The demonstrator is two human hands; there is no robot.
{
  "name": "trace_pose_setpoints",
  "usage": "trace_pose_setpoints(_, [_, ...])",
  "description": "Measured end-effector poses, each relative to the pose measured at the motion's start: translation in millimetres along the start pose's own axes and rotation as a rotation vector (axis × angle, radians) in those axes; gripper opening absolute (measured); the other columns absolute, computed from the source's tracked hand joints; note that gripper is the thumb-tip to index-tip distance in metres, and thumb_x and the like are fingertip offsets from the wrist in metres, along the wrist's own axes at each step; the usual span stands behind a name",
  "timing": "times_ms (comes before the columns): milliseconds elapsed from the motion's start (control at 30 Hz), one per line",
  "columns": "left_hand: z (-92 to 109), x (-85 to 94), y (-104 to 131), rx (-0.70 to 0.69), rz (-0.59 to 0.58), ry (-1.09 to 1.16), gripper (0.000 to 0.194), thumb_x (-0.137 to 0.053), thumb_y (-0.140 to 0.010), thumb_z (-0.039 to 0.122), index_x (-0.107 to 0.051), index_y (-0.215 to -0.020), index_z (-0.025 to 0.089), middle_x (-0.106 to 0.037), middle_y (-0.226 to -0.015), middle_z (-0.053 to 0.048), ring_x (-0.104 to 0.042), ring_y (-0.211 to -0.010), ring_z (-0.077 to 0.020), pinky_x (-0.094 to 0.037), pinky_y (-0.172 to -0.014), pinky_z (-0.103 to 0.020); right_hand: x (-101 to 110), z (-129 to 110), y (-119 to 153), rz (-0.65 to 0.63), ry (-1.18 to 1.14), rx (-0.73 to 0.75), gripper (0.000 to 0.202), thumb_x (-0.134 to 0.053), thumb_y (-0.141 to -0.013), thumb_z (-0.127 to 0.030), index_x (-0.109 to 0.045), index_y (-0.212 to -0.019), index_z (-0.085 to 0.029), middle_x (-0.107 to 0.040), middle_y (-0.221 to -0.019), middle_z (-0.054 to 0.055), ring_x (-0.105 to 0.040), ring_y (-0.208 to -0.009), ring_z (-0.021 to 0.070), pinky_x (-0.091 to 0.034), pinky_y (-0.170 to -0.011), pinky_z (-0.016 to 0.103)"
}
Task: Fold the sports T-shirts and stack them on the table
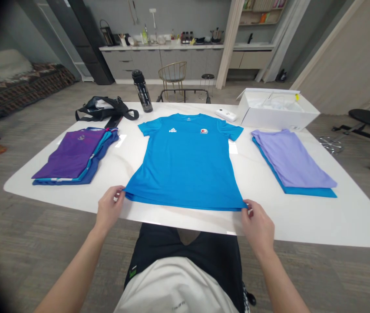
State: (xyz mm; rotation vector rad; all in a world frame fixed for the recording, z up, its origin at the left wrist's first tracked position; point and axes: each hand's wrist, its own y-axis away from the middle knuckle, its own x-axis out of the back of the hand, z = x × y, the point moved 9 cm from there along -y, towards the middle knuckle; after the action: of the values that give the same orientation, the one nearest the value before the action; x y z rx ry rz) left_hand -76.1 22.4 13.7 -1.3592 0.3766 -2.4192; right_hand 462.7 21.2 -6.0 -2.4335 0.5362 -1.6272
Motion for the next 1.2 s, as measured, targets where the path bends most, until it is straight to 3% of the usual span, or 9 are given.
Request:
trace_pose_setpoints(67, [5.4, 8.9, 4.2, -0.020, 0.081, -0.019, 0.020, -0.045, -0.100, 0.026, -0.063, -0.109, 0.022, -0.068, -0.106, -0.006, -0.066, -0.098, -0.0211, -0.053, -0.090, -0.036, 5.3, 6.0, -0.1, 0.048, -0.037, -0.050, 0.028, -0.054, -0.087, -0.033, -0.067, -0.110, -0.022, -0.069, -0.081, 0.002, -0.064, -0.068, 0.0195, -0.045, -0.068, 0.031])
trace_pose_setpoints(133, [8.3, 10.0, 9.2, -0.049, 0.090, -0.074, 0.021, -0.044, -0.100, 0.023, -0.063, -0.108, 0.022, -0.066, -0.108, -0.007, -0.066, -0.102, -0.0222, -0.052, -0.093, -0.036, 5.1, 11.1, -0.7, 0.033, -0.017, -0.078, 0.027, -0.054, -0.086, -0.034, -0.067, -0.107, -0.023, -0.068, -0.079, 0.002, -0.064, -0.068, 0.0200, -0.044, -0.066, 0.031])
trace_pose_setpoints(233, [5.3, -0.9, 16.5, -0.028, -0.015, -0.188, 0.024, -0.044, -0.097, 0.019, -0.064, -0.110, 0.023, -0.066, -0.108, -0.007, -0.067, -0.091, -0.0218, -0.052, -0.083, -0.034, -6.2, 14.3, -2.0, -0.112, 0.031, -0.060, 0.023, -0.053, -0.084, -0.034, -0.067, -0.100, -0.024, -0.068, -0.077, 0.002, -0.063, -0.064, 0.0205, -0.040, -0.060, 0.031])
trace_pose_setpoints(367, [10.3, -4.5, 25.4, -0.007, -0.033, -0.268, 0.026, -0.045, -0.095, 0.017, -0.064, -0.112, 0.021, -0.066, -0.109, -0.007, -0.066, -0.090, -0.0219, -0.050, -0.079, -0.033, 4.9, 19.4, -3.5, -0.016, 0.027, -0.071, 0.027, -0.052, -0.085, -0.039, -0.065, -0.103, -0.023, -0.068, -0.080, 0.003, -0.064, -0.067, 0.0213, -0.042, -0.062, 0.031])
trace_pose_setpoints(500, [22.7, -8.5, 28.7, -0.046, -0.097, -0.283, 0.024, -0.046, -0.094, 0.016, -0.064, -0.108, 0.020, -0.067, -0.106, -0.007, -0.066, -0.091, -0.0217, -0.049, -0.081, -0.033, -6.8, 20.9, -1.3, -0.172, 0.020, -0.019, 0.024, -0.051, -0.086, -0.038, -0.064, -0.101, -0.024, -0.067, -0.076, 0.001, -0.064, -0.064, 0.0204, -0.042, -0.061, 0.030])
trace_pose_setpoints(633, [30.5, -7.4, 28.4, -0.130, -0.148, -0.412, 0.025, -0.047, -0.093, 0.016, -0.064, -0.110, 0.020, -0.068, -0.102, -0.007, -0.064, -0.094, -0.0249, -0.045, -0.086, -0.039, -7.3, 21.8, 3.7, -0.214, -0.025, 0.042, 0.027, -0.052, -0.088, -0.040, -0.063, -0.105, -0.024, -0.068, -0.078, 0.001, -0.063, -0.065, 0.0194, -0.044, -0.063, 0.030])
trace_pose_setpoints(900, [19.9, -6.8, 31.3, -0.126, -0.248, -0.571, 0.029, -0.043, -0.093, 0.015, -0.066, -0.111, 0.021, -0.070, -0.102, -0.007, -0.067, -0.096, -0.0247, -0.041, -0.084, -0.041, -11.5, 16.9, 13.0, -0.328, -0.040, 0.073, 0.019, -0.050, -0.089, -0.036, -0.063, -0.096, -0.024, -0.065, -0.072, -0.001, -0.062, -0.063, 0.0194, -0.044, -0.062, 0.030])
trace_pose_setpoints(1067, [32.9, -0.6, 30.5, -0.159, -0.236, -0.480, 0.027, -0.047, -0.093, 0.020, -0.065, -0.112, 0.023, -0.070, -0.106, -0.006, -0.067, -0.097, -0.0256, -0.043, -0.087, -0.043, -4.6, 3.6, 13.8, -0.405, -0.047, 0.188, 0.021, -0.052, -0.095, -0.041, -0.065, -0.101, -0.025, -0.066, -0.078, 0.000, -0.063, -0.068, 0.0190, -0.045, -0.066, 0.031])
trace_pose_setpoints(1200, [43.4, -5.6, 5.9, -0.216, -0.158, -0.194, 0.028, -0.046, -0.099, 0.031, -0.061, -0.121, 0.023, -0.067, -0.119, -0.009, -0.064, -0.110, -0.0247, -0.048, -0.097, -0.040, 1.1, -3.2, -10.3, -0.332, -0.083, 0.174, 0.032, -0.048, -0.100, -0.051, -0.066, -0.105, -0.025, -0.068, -0.084, 0.002, -0.063, -0.070, 0.0191, -0.048, -0.070, 0.033])
